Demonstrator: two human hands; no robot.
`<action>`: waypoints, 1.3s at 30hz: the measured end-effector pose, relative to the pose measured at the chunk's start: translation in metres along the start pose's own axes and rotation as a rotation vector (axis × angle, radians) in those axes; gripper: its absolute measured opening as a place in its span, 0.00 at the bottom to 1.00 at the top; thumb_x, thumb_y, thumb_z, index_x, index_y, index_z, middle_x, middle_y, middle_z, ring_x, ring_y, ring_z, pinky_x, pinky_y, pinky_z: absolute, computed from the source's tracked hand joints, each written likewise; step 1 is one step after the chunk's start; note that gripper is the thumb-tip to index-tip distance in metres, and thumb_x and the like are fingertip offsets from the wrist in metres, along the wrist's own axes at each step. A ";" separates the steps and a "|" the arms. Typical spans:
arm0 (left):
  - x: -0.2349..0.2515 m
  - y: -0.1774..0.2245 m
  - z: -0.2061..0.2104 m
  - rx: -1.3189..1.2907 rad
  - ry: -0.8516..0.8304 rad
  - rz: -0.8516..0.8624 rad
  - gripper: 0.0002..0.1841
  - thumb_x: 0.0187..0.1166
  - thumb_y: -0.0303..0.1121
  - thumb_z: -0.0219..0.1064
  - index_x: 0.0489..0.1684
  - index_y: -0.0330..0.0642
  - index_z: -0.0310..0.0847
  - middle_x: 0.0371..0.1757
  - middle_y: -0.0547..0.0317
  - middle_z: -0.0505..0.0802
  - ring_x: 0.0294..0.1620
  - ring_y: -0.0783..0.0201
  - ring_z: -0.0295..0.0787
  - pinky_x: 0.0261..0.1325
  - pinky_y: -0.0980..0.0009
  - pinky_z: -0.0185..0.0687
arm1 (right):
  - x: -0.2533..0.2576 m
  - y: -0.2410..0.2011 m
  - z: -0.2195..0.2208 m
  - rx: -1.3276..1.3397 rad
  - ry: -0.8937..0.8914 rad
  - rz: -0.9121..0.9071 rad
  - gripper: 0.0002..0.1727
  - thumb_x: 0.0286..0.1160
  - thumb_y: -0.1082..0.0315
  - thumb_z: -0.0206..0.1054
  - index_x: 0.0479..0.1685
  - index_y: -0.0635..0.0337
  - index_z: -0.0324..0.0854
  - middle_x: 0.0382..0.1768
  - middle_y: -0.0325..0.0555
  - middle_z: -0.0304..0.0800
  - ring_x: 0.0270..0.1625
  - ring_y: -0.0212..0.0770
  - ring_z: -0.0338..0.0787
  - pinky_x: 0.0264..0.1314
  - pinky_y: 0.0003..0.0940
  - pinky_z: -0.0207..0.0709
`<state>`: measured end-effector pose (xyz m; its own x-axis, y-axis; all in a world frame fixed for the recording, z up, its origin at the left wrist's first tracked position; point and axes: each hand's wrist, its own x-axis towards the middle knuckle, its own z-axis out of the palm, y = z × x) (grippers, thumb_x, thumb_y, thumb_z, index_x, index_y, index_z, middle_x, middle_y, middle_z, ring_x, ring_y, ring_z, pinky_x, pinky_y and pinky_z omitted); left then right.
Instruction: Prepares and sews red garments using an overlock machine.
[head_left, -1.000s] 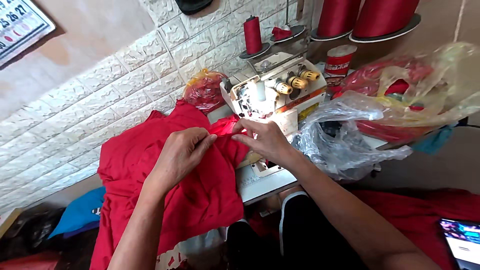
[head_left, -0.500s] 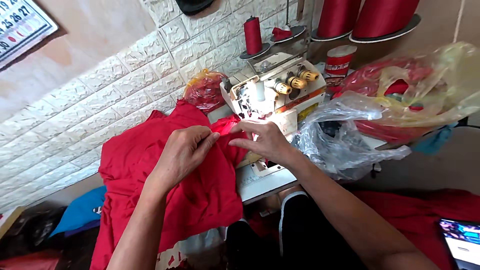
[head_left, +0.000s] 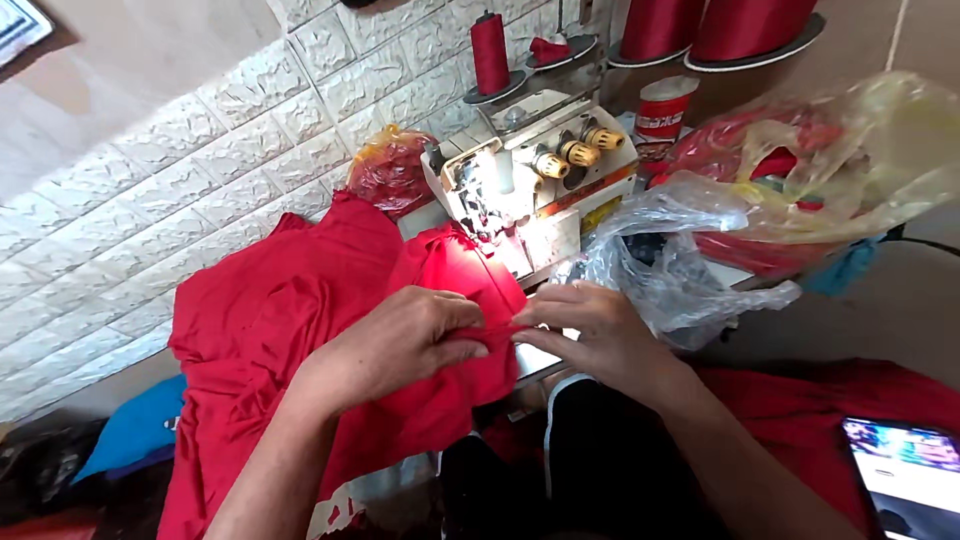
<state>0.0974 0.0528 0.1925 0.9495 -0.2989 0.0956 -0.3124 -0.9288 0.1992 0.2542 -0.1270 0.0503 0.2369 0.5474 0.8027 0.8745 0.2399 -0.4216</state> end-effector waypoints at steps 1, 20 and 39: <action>0.001 -0.004 -0.001 0.009 -0.031 -0.007 0.13 0.84 0.42 0.65 0.36 0.44 0.91 0.33 0.69 0.90 0.32 0.80 0.82 0.37 0.83 0.77 | -0.010 0.002 0.002 -0.008 0.021 0.044 0.14 0.81 0.53 0.68 0.40 0.50 0.95 0.36 0.35 0.93 0.34 0.28 0.85 0.38 0.30 0.75; 0.019 -0.020 0.017 0.243 0.290 -0.090 0.16 0.89 0.37 0.58 0.32 0.40 0.84 0.25 0.63 0.81 0.25 0.70 0.78 0.30 0.74 0.75 | 0.032 0.047 0.029 0.001 0.101 0.144 0.09 0.78 0.62 0.68 0.42 0.53 0.94 0.37 0.39 0.93 0.34 0.34 0.89 0.37 0.37 0.83; 0.021 -0.016 0.132 0.619 0.603 -0.307 0.17 0.74 0.24 0.64 0.61 0.35 0.87 0.64 0.49 0.93 0.70 0.51 0.88 0.73 0.40 0.71 | -0.001 0.015 0.020 -0.293 0.094 0.039 0.13 0.79 0.65 0.63 0.45 0.52 0.96 0.48 0.41 0.98 0.33 0.40 0.92 0.33 0.39 0.79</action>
<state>0.1259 0.0328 0.0629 0.7575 -0.0163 0.6526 0.1877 -0.9520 -0.2417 0.2585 -0.1078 0.0349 0.2990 0.4721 0.8293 0.9455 -0.0292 -0.3244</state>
